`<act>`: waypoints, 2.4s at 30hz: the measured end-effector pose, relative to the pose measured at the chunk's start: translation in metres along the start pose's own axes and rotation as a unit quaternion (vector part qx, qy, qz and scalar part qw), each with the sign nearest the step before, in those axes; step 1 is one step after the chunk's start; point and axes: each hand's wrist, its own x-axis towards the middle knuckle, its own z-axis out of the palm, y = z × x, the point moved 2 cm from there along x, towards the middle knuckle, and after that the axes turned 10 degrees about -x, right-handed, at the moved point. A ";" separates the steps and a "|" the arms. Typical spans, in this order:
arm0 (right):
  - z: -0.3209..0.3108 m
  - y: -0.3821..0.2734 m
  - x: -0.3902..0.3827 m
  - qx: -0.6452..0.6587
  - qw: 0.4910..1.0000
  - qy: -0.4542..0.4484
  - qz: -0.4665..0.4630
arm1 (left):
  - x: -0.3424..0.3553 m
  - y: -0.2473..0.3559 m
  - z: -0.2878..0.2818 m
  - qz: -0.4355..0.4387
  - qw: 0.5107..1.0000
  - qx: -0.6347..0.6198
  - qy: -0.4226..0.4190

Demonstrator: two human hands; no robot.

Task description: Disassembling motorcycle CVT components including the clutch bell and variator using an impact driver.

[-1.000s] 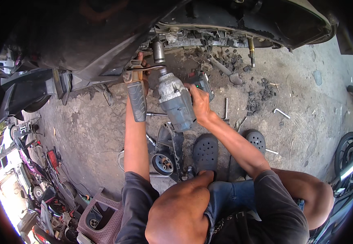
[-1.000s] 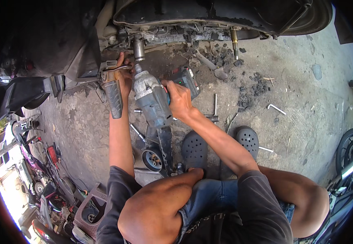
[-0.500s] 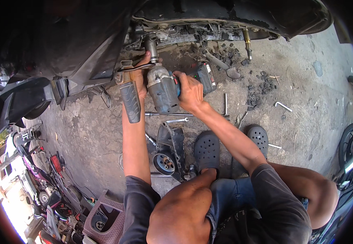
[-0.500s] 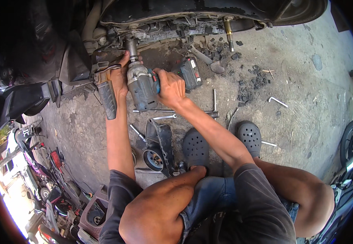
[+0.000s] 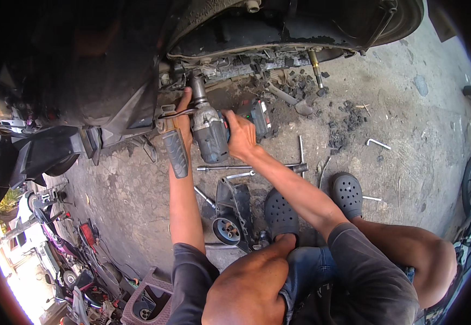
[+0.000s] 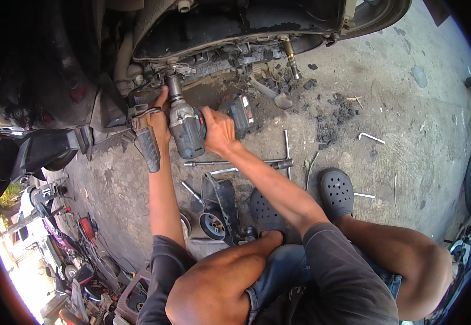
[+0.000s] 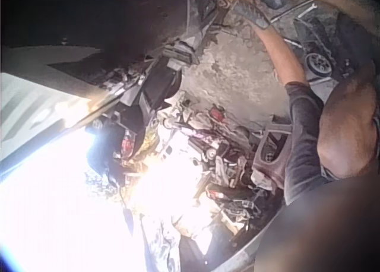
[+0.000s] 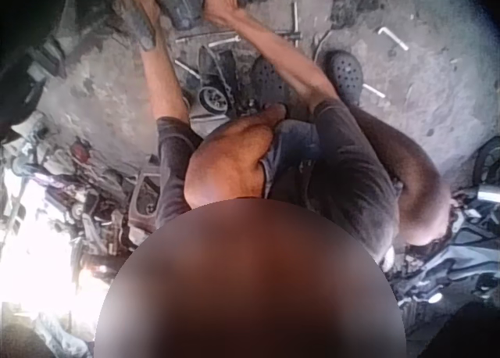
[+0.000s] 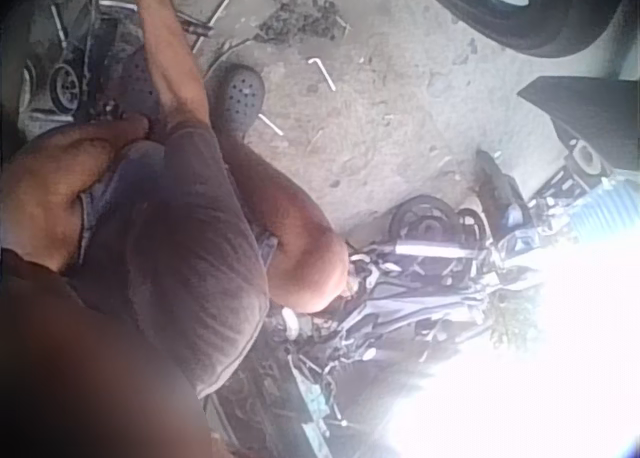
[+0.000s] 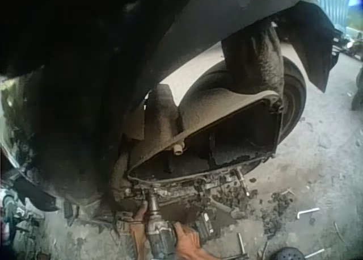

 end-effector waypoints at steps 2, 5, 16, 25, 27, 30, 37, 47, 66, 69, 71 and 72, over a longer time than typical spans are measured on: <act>-0.001 -0.003 -0.001 0.045 0.999 -0.003 0.022 | -0.002 0.010 0.004 0.063 0.994 0.042 0.082; 0.001 -0.003 -0.002 0.020 0.998 -0.034 0.053 | 0.009 0.006 0.001 0.044 0.996 0.012 0.083; 0.016 -0.006 -0.008 0.026 0.997 -0.044 0.066 | -0.016 0.020 0.006 0.172 0.952 0.210 0.140; 0.021 -0.003 -0.008 0.006 0.993 -0.042 0.108 | -0.019 0.007 -0.002 0.395 0.818 0.410 0.083; 0.026 0.002 -0.008 0.012 0.994 -0.027 0.104 | -0.022 0.014 -0.002 0.336 0.877 0.341 0.032; 0.027 0.004 -0.009 0.048 0.994 -0.015 0.100 | -0.022 0.003 -0.006 0.345 0.919 0.193 -0.002; 0.027 0.017 -0.010 0.096 0.991 0.013 0.095 | -0.028 -0.003 -0.004 -0.037 0.924 -0.379 -0.041; 0.044 0.005 -0.021 0.148 0.985 0.018 0.091 | -0.032 -0.018 -0.025 0.135 0.989 0.045 -0.046; 0.054 0.013 -0.019 0.188 0.975 -0.038 0.116 | 0.023 -0.051 -0.077 0.322 0.930 0.177 0.010; 0.054 0.022 -0.015 0.177 0.977 -0.048 0.110 | 0.007 -0.028 -0.047 0.432 0.767 0.471 0.052; 0.058 0.034 -0.018 0.177 0.978 -0.027 0.107 | -0.028 -0.017 -0.019 0.248 0.941 0.231 0.024; 0.060 0.030 -0.018 0.180 0.978 -0.029 0.106 | -0.033 -0.009 -0.015 0.249 0.940 0.233 0.026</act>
